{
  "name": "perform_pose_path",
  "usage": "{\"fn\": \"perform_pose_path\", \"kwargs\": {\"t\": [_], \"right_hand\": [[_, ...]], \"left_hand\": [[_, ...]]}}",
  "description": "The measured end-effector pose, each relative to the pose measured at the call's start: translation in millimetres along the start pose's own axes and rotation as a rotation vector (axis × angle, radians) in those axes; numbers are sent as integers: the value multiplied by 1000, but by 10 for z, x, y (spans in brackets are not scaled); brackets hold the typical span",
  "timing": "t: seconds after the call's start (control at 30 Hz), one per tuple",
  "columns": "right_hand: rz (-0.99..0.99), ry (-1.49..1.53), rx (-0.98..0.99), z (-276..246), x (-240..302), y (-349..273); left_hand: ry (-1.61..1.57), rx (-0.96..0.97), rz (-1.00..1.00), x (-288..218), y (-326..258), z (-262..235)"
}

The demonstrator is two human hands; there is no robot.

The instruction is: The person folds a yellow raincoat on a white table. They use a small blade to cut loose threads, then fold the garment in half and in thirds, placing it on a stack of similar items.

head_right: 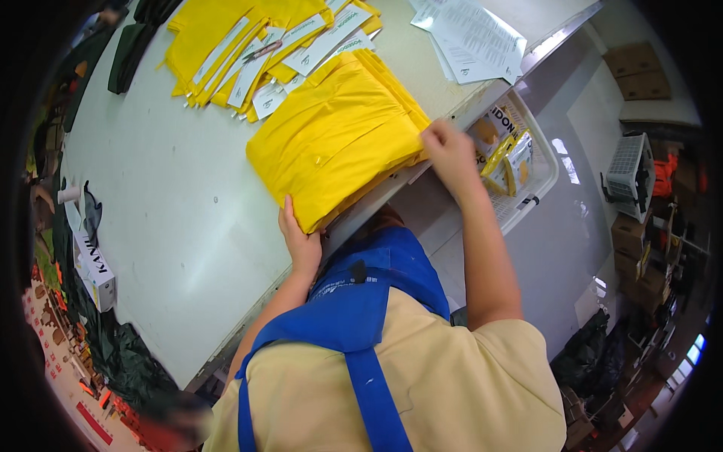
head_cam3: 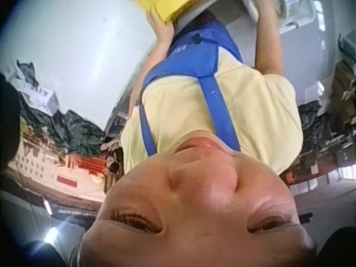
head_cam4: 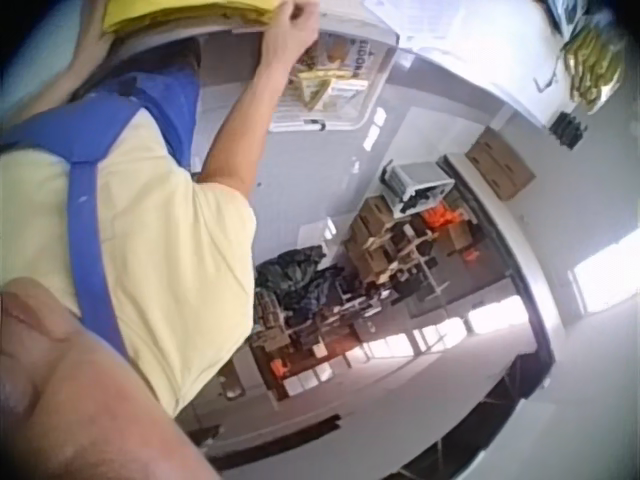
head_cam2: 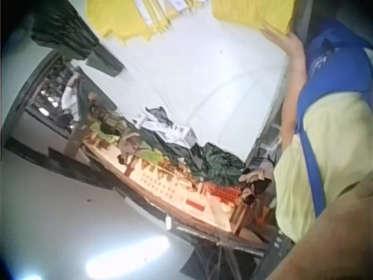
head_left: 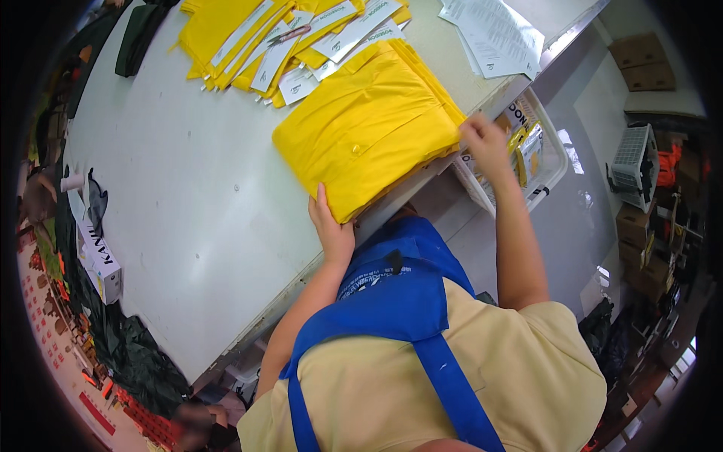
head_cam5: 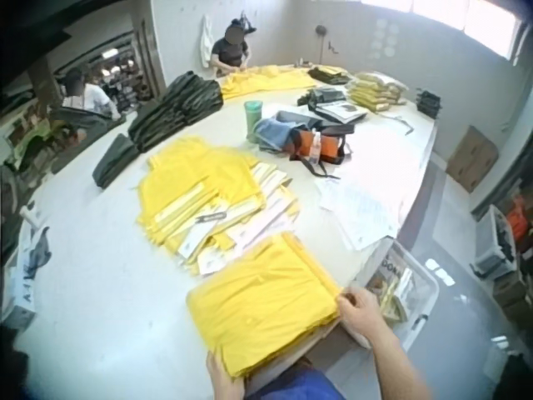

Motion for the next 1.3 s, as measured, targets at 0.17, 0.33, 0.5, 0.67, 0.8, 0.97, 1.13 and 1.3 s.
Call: {"fn": "perform_pose_path", "kwargs": {"t": [0.17,0.33,0.5,0.67,0.8,0.97,1.13,1.3], "right_hand": [[-96,-105,-171,102,154,176],[-268,-519,-420,155,207,211],[52,-8,174,452,-68,412],[57,177,44,434,11,296],[-27,58,-72,422,122,184],[-163,-311,-321,491,90,-25],[-18,-95,-235,614,48,-128],[44,-73,-185,613,13,-106]], "left_hand": [[-26,-93,-82,144,36,-37],[-398,-36,-407,379,5,15],[-169,-225,-33,255,42,-98],[-484,-194,-296,475,62,-31],[-771,-232,-430,498,59,-24],[-830,-253,-421,478,48,-63],[-898,-210,-418,653,92,-178],[-1027,-293,-604,709,-67,-104]]}}
Point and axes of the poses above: each hand's wrist, its own y-axis towards the middle knuckle, its own z-axis out of the palm, x = y × z, the point moved 9 cm from there along y, towards the middle knuckle, and after that the axes turned 7 degrees about -y, right-handed, at the moved point
